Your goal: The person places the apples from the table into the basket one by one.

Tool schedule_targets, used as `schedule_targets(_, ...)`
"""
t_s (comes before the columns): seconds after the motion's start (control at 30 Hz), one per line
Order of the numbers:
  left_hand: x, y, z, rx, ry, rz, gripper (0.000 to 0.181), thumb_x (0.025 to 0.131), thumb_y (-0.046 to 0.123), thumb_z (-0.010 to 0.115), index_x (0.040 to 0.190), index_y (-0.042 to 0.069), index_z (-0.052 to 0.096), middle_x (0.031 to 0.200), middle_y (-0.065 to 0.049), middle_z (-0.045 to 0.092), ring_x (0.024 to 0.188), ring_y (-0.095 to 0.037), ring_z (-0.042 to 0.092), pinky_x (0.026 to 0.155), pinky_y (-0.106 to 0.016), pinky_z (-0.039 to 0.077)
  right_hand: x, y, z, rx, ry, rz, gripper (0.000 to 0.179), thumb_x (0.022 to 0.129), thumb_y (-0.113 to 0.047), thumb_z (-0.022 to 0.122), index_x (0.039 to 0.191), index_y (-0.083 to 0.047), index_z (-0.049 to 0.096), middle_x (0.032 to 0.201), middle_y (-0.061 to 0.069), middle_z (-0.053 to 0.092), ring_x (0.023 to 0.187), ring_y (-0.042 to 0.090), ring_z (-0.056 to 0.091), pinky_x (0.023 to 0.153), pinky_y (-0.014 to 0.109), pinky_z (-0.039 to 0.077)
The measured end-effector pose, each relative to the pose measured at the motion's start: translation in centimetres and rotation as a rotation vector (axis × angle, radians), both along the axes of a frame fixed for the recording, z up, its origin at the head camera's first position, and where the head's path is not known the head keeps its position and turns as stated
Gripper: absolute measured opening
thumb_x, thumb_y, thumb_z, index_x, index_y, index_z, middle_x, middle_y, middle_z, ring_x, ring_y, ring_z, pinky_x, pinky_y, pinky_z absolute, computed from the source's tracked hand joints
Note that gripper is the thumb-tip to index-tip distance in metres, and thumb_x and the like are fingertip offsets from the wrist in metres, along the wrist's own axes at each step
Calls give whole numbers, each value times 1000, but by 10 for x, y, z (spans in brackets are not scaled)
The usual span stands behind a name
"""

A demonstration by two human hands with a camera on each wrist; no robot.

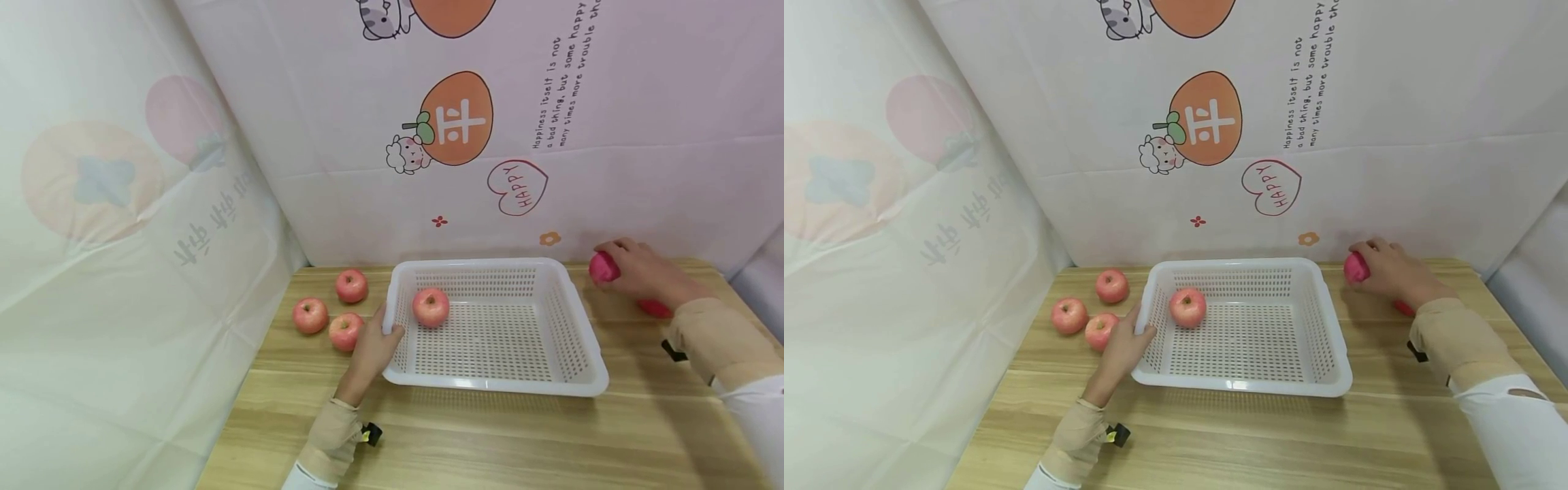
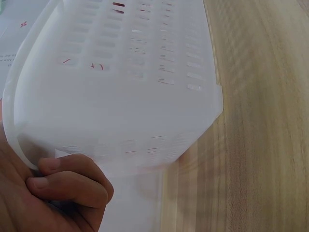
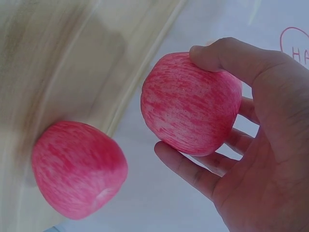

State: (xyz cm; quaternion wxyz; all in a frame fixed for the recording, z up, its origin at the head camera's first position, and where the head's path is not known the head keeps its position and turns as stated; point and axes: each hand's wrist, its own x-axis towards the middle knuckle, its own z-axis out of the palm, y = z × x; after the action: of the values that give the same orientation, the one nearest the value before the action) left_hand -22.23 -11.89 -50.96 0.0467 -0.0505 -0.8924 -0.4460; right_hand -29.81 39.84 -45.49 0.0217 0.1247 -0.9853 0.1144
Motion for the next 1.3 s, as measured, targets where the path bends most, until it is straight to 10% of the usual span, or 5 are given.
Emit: schedule_targets(1.3, 0, 0, 2, 20, 3, -3, 70, 100, 16, 63, 163, -1, 38, 133, -26, 70, 99, -27, 74, 86, -47, 64, 24, -49, 42, 65, 114, 83, 74, 86, -30, 84, 148, -2, 53, 145, 28, 49, 124, 52, 50, 88, 68, 56)
